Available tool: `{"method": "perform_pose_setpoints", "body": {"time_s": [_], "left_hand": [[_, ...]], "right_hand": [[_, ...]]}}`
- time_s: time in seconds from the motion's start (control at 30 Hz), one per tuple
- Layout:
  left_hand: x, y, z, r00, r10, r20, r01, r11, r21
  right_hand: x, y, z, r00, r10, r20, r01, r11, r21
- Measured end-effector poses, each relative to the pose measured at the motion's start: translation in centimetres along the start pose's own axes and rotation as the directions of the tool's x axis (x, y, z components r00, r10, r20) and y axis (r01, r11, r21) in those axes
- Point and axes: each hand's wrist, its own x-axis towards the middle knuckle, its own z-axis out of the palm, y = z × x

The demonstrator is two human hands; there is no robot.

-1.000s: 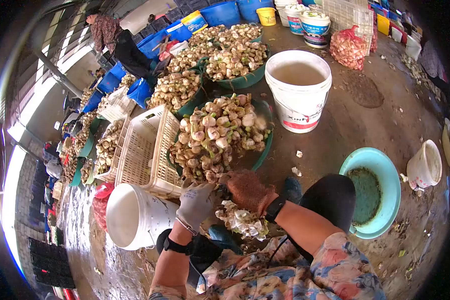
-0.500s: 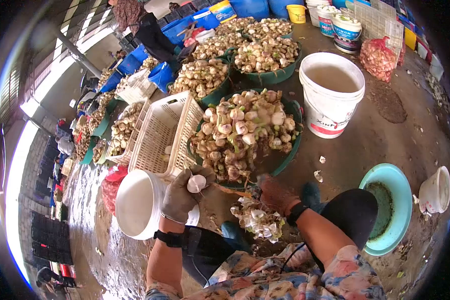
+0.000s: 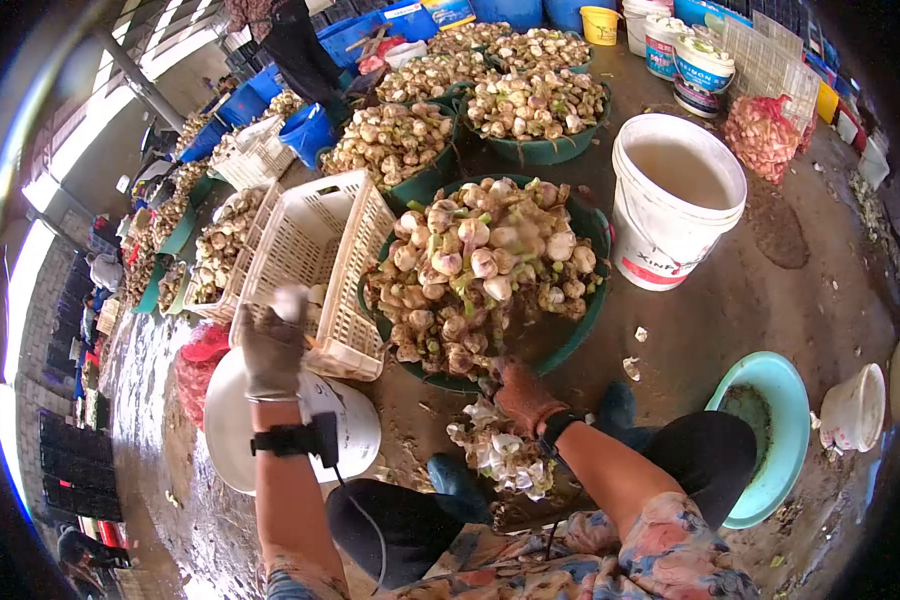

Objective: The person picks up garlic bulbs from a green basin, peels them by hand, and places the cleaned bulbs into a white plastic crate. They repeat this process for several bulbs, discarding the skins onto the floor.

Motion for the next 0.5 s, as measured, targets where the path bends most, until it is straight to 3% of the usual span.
{"method": "perform_pose_setpoints", "body": {"time_s": [0.03, 0.07, 0.1, 0.17, 0.2, 0.23, 0.27, 0.3, 0.33, 0.37, 0.4, 0.43, 0.5], "left_hand": [[1.0, 0.7, 0.0, 0.99, 0.019, -0.138, -0.035, 0.993, -0.116], [1.3, 0.1, -0.3, 0.979, 0.018, -0.202, -0.035, 0.996, -0.08], [1.5, -0.8, -0.9, 0.964, 0.02, -0.265, -0.031, 0.999, -0.038], [1.5, -3.7, -2.4, 0.991, 0.028, -0.13, -0.019, 0.998, 0.067], [1.2, -5.2, -2.6, 0.99, -0.033, -0.139, 0.045, 0.995, 0.085], [1.2, -7.0, -3.1, 0.99, -0.117, -0.078, 0.13, 0.973, 0.189], [-0.2, -7.8, -1.4, 0.982, -0.17, -0.082, 0.189, 0.894, 0.407], [-1.1, -9.3, -1.6, 0.989, -0.142, -0.046, 0.132, 0.691, 0.711], [-2.2, -10.1, 1.0, 0.955, -0.283, -0.085, 0.262, 0.68, 0.685], [-1.9, -12.2, -0.9, 0.962, -0.263, 0.069, 0.068, 0.479, 0.875], [-2.1, -13.5, -1.3, 0.947, -0.281, 0.154, -0.043, 0.362, 0.931], [-2.3, -14.8, -1.8, 0.925, -0.296, 0.236, -0.166, 0.245, 0.955], [-3.9, -15.1, 1.4, 0.835, -0.455, 0.311, -0.229, 0.225, 0.947]], "right_hand": [[1.0, 0.8, 1.1, 0.991, -0.029, -0.129, 0.03, 1.0, 0.005], [2.2, 1.4, 1.9, 0.964, -0.061, -0.259, 0.065, 0.998, 0.007], [3.2, 1.6, 2.4, 0.965, -0.059, -0.256, 0.063, 0.998, 0.006], [5.2, 1.9, 3.5, 0.984, 0.002, -0.179, -0.041, 0.976, -0.213], [7.0, 3.2, 4.7, 0.993, 0.116, -0.016, -0.117, 0.976, -0.185], [7.9, 4.3, 5.5, 0.993, 0.116, -0.013, -0.117, 0.976, -0.183], [8.8, 5.1, 6.1, 0.982, 0.188, 0.001, -0.188, 0.982, -0.006], [9.2, 5.4, 6.1, 0.967, 0.255, 0.028, -0.256, 0.952, 0.171], [8.9, 5.0, 5.3, 0.967, 0.252, 0.03, -0.254, 0.952, 0.171], [8.3, 4.9, 4.3, 0.993, 0.066, 0.102, -0.118, 0.723, 0.681], [7.3, 4.3, 2.8, 0.991, -0.124, 0.052, -0.021, 0.235, 0.972], [5.9, 3.4, 1.1, 0.992, -0.115, 0.042, -0.014, 0.235, 0.972], [3.6, 1.4, -2.0, 0.987, -0.075, 0.141, -0.124, 0.198, 0.972]]}}
